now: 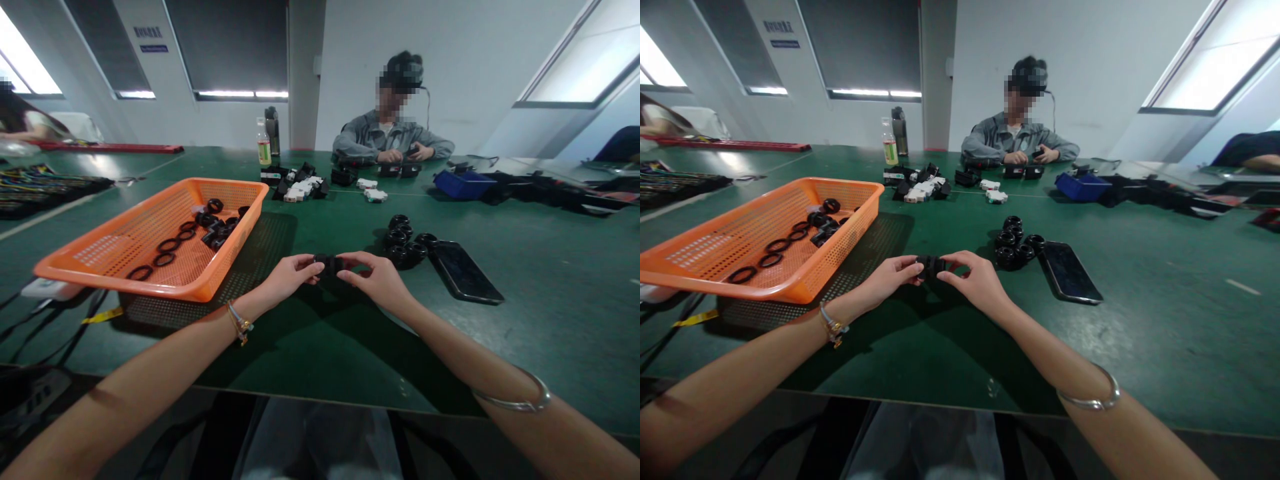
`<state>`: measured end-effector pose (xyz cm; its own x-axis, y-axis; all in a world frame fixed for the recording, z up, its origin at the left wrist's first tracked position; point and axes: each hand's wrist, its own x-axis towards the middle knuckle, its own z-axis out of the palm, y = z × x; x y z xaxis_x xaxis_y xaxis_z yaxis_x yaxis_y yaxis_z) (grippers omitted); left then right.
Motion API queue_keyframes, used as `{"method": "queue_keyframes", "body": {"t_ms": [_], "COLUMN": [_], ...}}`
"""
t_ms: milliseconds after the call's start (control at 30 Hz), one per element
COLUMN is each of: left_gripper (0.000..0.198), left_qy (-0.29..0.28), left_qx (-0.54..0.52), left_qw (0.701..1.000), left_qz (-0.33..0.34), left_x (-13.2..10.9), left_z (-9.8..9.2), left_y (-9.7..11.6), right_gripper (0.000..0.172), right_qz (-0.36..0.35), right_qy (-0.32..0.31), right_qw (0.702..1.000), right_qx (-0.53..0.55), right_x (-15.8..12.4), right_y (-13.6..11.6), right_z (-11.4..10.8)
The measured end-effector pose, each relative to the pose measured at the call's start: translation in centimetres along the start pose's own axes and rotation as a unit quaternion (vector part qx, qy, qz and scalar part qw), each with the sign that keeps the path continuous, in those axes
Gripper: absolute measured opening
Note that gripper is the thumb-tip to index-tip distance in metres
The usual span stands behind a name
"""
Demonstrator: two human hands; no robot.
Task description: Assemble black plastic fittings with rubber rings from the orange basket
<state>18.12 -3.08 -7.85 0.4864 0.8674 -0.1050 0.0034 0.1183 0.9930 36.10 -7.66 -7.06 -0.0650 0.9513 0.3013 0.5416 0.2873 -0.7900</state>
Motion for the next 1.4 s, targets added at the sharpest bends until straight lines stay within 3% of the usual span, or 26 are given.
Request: {"method": "queue_keyframes", "body": {"t_ms": [133,267,467,800,1233,1400], "left_gripper": [0.034,0.036,0.035,0.043,0.036,0.037], "left_qy": [0.006,-0.001,0.004,-0.007,-0.008,-0.005], "left_qx": [-0.006,-0.012,-0.028,-0.024,-0.014,-0.026], "left_qw": [1.0,1.0,1.0,1.0,1.0,1.0], "left_qz": [-0.003,0.001,-0.004,-0.001,0.004,-0.008], "left_x": [-0.02,-0.09,-0.09,-0.12,-0.18,-0.21], "left_z": [0.09,0.03,0.11,-0.04,-0.08,-0.04], "left_y": [0.05,-0.02,0.07,0.03,0.03,0.02], "right_gripper": [0.03,0.024,0.033,0.033,0.035,0.034], "right_qz": [0.007,-0.003,-0.024,-0.013,0.005,-0.012], "right_qy": [0.013,0.016,0.001,0.006,-0.017,-0.021], "right_qw": [0.999,0.998,0.999,1.0,0.999,1.0], "right_qx": [0.032,0.059,0.049,0.01,0.05,0.014], "right_x": [-0.07,-0.15,-0.26,-0.22,-0.2,-0.15], "right_y": [0.03,-0.09,-0.19,-0.08,0.05,-0.03], "right_z": [0.27,0.35,0.18,0.14,-0.06,-0.27]}}
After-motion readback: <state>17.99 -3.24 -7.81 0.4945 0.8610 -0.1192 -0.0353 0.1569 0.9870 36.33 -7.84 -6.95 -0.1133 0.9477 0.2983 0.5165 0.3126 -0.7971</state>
